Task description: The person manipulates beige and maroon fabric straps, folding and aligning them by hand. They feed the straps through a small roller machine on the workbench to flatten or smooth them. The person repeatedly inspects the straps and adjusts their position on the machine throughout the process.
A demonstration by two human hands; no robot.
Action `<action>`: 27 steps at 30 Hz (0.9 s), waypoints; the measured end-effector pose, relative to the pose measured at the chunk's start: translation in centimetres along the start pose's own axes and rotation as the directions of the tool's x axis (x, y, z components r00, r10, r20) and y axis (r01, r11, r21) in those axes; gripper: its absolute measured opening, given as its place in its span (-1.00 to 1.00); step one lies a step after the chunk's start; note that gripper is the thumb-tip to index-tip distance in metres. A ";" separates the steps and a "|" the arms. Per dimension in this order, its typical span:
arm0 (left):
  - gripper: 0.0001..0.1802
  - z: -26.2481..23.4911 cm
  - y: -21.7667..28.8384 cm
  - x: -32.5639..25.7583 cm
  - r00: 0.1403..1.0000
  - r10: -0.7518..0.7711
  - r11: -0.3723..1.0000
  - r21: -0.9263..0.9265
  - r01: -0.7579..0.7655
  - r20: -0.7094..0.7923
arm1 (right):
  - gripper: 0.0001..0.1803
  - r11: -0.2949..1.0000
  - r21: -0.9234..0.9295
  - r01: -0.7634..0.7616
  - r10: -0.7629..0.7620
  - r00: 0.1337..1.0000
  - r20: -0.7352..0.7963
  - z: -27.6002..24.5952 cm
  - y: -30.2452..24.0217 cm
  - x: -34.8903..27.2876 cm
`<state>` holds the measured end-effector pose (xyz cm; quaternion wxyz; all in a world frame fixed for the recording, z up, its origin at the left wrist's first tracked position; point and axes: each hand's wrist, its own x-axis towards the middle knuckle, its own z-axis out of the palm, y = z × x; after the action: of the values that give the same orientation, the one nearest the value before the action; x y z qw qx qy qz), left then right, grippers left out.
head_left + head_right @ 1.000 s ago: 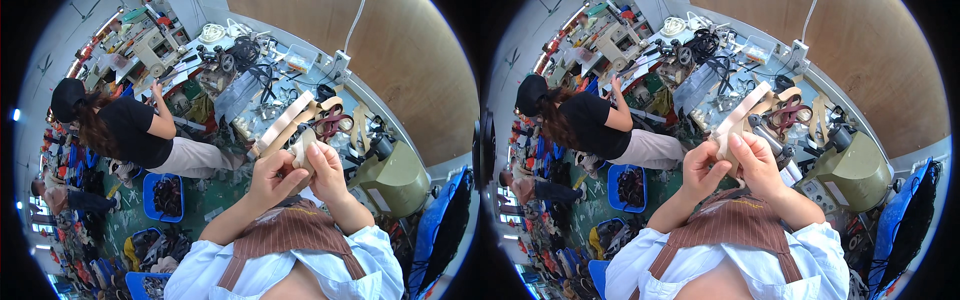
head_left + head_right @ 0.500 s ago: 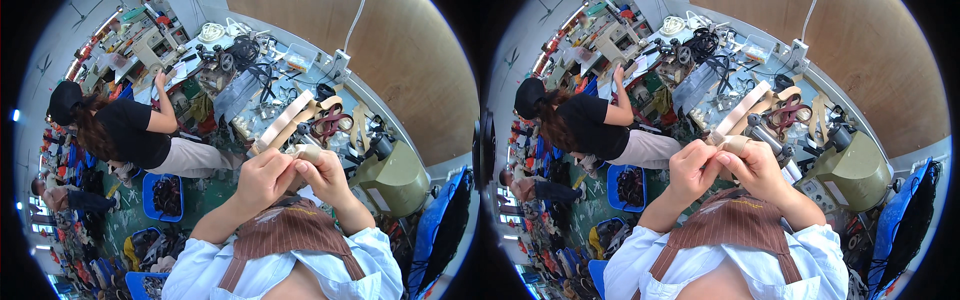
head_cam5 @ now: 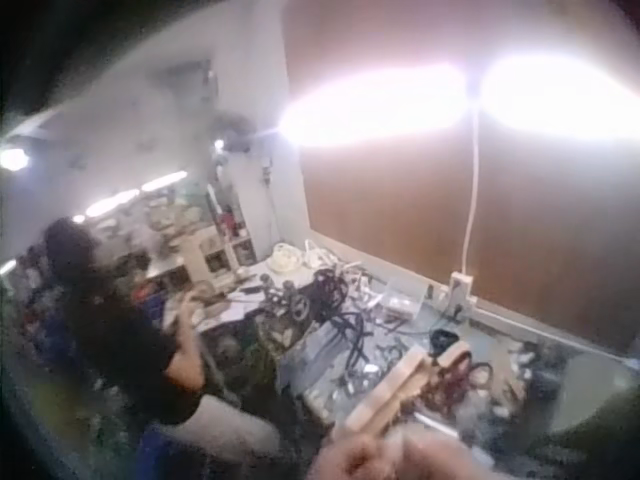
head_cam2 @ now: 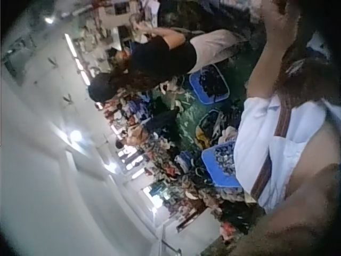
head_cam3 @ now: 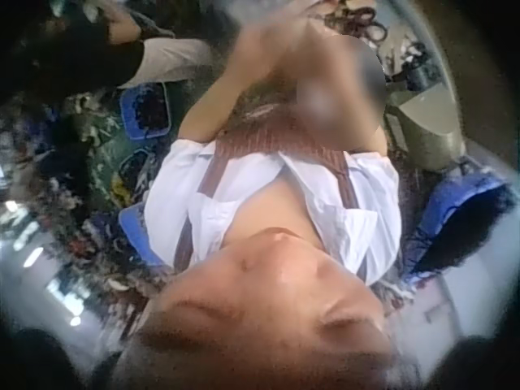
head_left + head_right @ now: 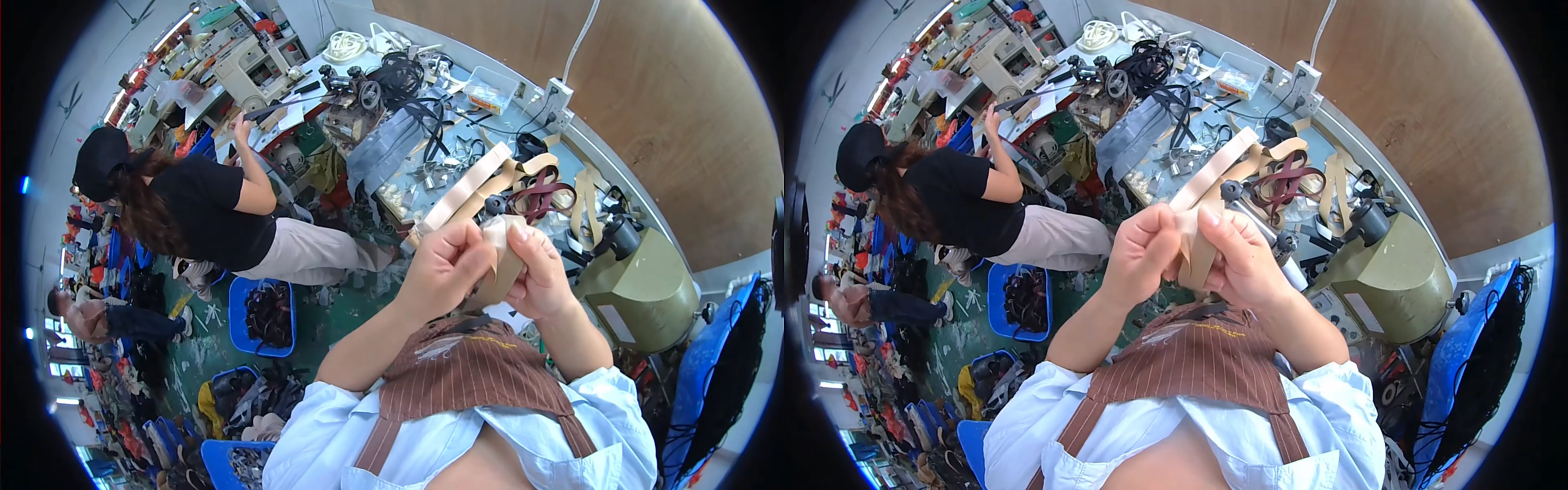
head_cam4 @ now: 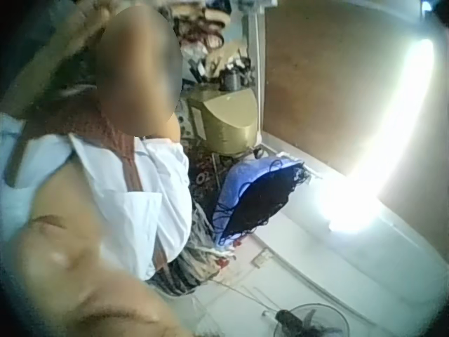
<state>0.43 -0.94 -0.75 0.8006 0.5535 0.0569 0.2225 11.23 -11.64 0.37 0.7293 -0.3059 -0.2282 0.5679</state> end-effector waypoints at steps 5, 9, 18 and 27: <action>-0.65 0.4 1.9 0.1 0.975 0.190 0.763 0.607 -0.223 0.118 | -0.62 0.997 -0.075 0.001 -0.009 0.994 -0.110 -0.3 -0.5 0.3; -0.72 0.5 2.1 0.7 0.944 0.288 0.615 0.724 -0.312 0.161 | -0.60 0.996 -0.080 0.028 -0.034 0.997 -0.072 -0.2 -1.0 0.6; -0.77 -0.2 3.8 0.1 0.901 0.306 0.448 0.789 -0.421 0.307 | -0.72 0.685 -0.679 0.263 -0.142 0.963 0.229 -0.1 -1.4 -0.3; -0.59 1.6 2.3 -2.4 0.996 0.024 0.987 -0.163 -0.009 0.088 | -0.42 0.999 0.045 -0.022 0.010 0.968 0.250 1.1 0.6 -2.4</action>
<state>-1.83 -2.69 1.56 0.8430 0.4961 -0.0021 0.2081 9.47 -13.65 0.75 0.6973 -0.2165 -0.3021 0.6129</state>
